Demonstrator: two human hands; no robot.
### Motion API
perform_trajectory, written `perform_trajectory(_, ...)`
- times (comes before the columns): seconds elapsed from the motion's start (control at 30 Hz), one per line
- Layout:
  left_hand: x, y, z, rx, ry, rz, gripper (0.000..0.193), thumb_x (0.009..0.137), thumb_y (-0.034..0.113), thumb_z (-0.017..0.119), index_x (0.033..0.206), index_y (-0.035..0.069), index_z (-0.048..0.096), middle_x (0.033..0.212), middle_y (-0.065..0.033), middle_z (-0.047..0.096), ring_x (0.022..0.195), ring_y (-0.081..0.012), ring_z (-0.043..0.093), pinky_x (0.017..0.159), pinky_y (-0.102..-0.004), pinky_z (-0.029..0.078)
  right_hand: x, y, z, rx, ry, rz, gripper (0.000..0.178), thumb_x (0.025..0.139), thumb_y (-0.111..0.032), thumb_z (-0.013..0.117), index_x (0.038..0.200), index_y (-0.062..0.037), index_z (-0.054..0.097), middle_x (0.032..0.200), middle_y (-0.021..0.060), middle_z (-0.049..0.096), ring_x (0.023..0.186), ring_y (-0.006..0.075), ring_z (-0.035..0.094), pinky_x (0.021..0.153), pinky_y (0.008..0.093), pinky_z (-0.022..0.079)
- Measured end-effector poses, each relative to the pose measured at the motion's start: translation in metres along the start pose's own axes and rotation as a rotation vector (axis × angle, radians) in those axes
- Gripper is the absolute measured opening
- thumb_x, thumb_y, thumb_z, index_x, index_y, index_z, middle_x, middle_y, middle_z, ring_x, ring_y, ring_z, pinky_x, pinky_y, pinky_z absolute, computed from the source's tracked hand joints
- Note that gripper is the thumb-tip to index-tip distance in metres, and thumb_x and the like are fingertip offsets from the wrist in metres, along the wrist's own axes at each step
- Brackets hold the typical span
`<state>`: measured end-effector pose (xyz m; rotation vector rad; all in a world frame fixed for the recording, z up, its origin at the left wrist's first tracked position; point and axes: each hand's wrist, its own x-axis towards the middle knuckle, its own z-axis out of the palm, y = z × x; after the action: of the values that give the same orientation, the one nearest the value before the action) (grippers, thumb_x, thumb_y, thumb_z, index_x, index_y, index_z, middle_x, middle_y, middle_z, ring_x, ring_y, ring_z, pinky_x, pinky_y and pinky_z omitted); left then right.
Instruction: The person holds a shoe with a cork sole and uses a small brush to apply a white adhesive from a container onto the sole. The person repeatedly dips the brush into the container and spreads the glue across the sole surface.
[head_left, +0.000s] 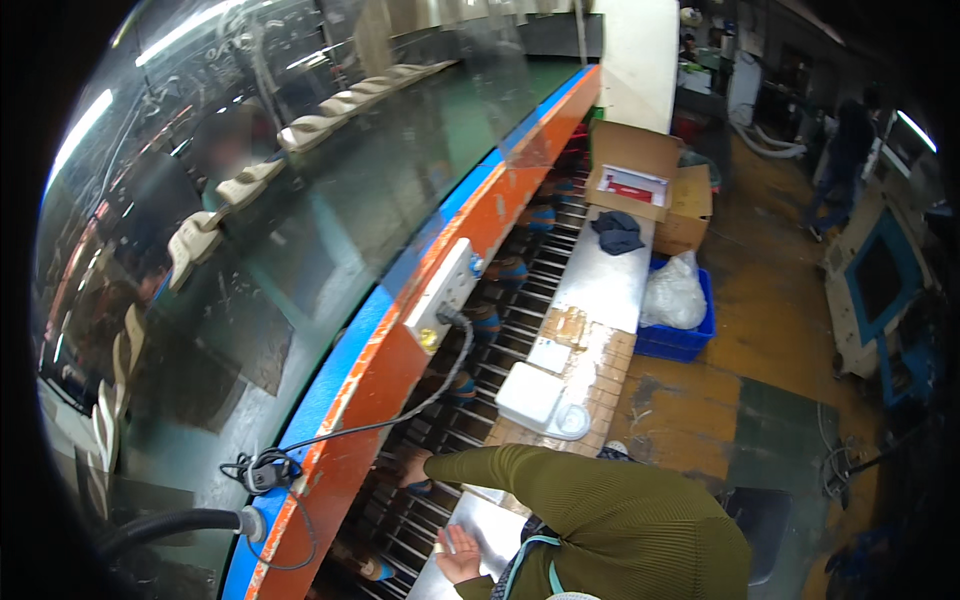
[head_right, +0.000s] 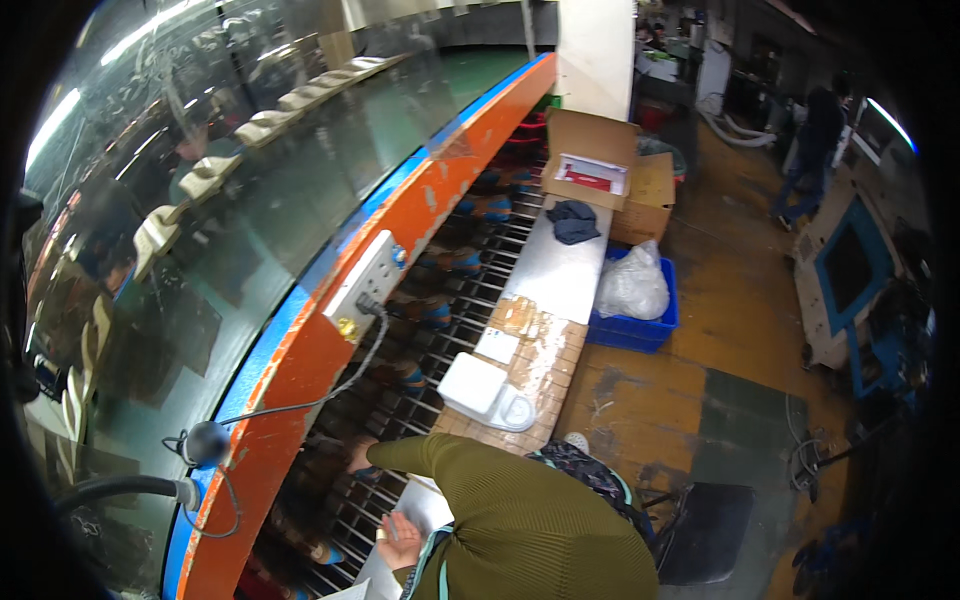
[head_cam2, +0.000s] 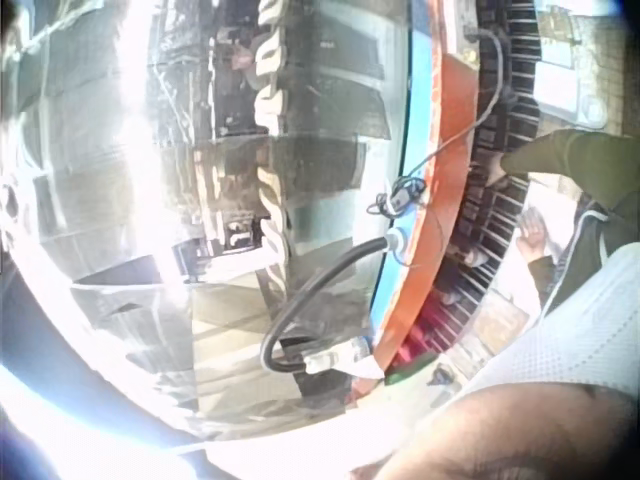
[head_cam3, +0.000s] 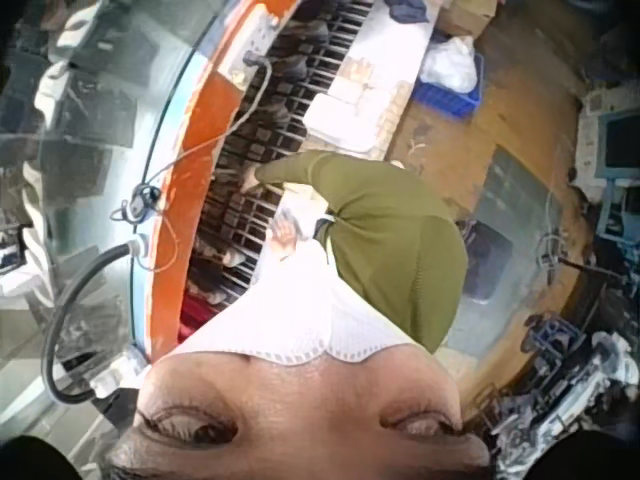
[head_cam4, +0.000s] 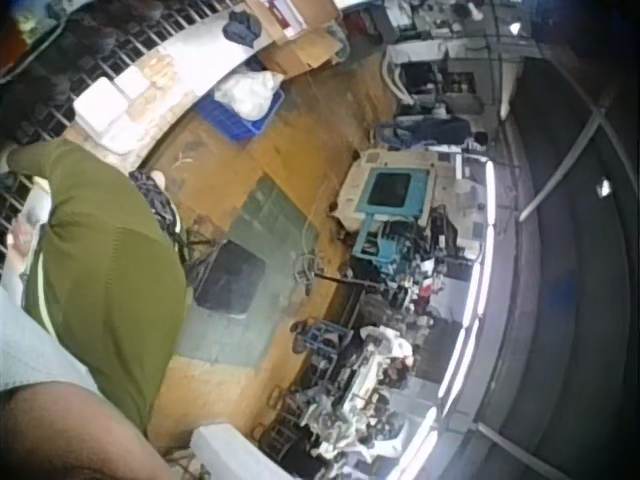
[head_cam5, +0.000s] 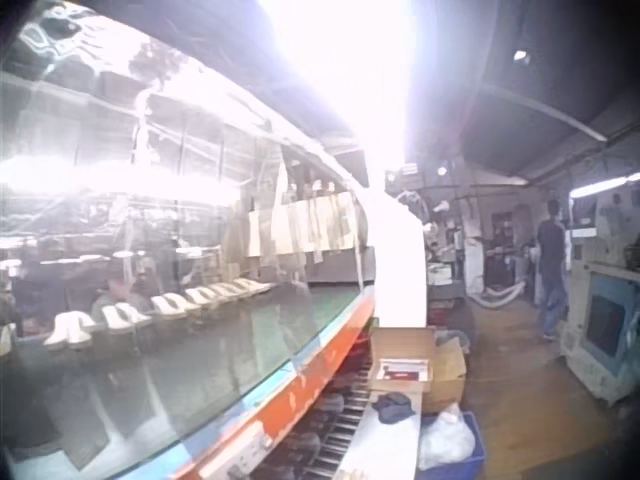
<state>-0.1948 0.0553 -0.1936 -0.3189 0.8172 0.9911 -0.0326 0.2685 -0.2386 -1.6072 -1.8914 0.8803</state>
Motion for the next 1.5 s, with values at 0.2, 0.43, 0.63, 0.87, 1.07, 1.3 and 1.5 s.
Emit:
perform_trajectory(0.2,0.007,0.015,0.001,0.074,-0.04,-0.077,0.075,0.075,0.069,0.066,0.125,0.015,0.053,0.128,-0.0097,0.061,0.119,-0.0304,0.057,0.091,-0.0535,0.046,-0.098,-0.047,-0.112,0.3,-0.079,0.12,0.071,0.061,-0.049,0.078,0.105,0.0035,0.057,0.102,0.0216,0.064,0.098,0.0333,0.064,0.08,0.0409,0.051)
perform_trajectory(0.43,-0.016,-0.049,0.051,0.402,-0.458,-0.052,0.091,0.068,0.066,0.075,0.14,0.018,0.044,0.144,-0.013,0.046,0.134,-0.0325,0.041,0.107,-0.0565,0.034,-0.234,-0.049,-0.184,0.737,-0.22,-0.02,0.055,0.068,-0.03,0.083,0.096,-0.0051,0.042,0.086,0.0021,0.046,0.083,0.0122,0.047,0.066,0.0279,0.041)
perform_trajectory(0.63,-0.038,-0.102,0.068,0.332,-0.514,0.165,0.093,0.068,0.058,0.079,0.142,0.017,0.041,0.147,-0.0135,0.042,0.137,-0.0332,0.038,0.109,-0.0582,0.03,-0.311,-0.037,-0.206,0.63,-0.202,0.014,0.061,0.074,-0.05,0.081,0.103,-0.0047,0.051,0.096,0.0033,0.053,0.093,0.0148,0.049,0.082,0.029,0.043)
perform_trajectory(0.87,-0.064,-0.118,0.067,0.104,-0.692,0.478,0.095,0.068,0.05,0.083,0.145,0.016,0.038,0.15,-0.0141,0.039,0.14,-0.034,0.033,0.112,-0.0602,0.025,-0.383,0.054,-0.243,0.6,0.271,0.219,0.028,0.101,-0.023,0.049,0.115,-0.0027,0.063,0.106,0.0105,0.069,0.099,0.0164,0.063,0.088,0.0328,0.05)
perform_trajectory(1.07,-0.139,-0.11,0.139,-0.121,-0.936,0.457,0.116,0.056,0.029,0.093,0.151,0.016,0.029,0.158,-0.0109,0.025,0.145,-0.0361,0.023,0.113,-0.0689,0.016,-0.454,0.068,-0.277,0.048,0.522,0.426,0.022,0.09,-0.032,0.066,0.099,-0.0116,0.069,0.092,0.0076,0.071,0.084,0.0239,0.068,0.074,0.0384,0.051)
perform_trajectory(1.3,-0.168,-0.115,0.162,0.184,-0.686,0.989,0.114,0.059,0.037,0.092,0.151,0.028,0.026,0.15,-0.0044,0.038,0.138,-0.0295,0.037,0.112,-0.0546,0.038,-0.423,0.085,-0.261,-0.296,0.549,0.338,0.015,0.085,-0.03,0.07,0.085,-0.0155,0.072,0.08,0.0049,0.066,0.077,0.0246,0.062,0.078,0.0423,0.03)
perform_trajectory(1.5,-0.188,-0.114,0.158,0.251,-0.595,1.254,0.115,0.057,0.044,0.092,0.149,0.017,0.029,0.144,-0.0076,0.045,0.129,-0.0262,0.049,0.104,-0.0464,0.047,-0.387,0.1,-0.259,-0.582,0.561,0.105,0.004,0.08,-0.02,0.072,0.081,-0.0163,0.072,0.073,0.006,0.062,0.071,0.0263,0.06,0.075,0.0424,0.03)
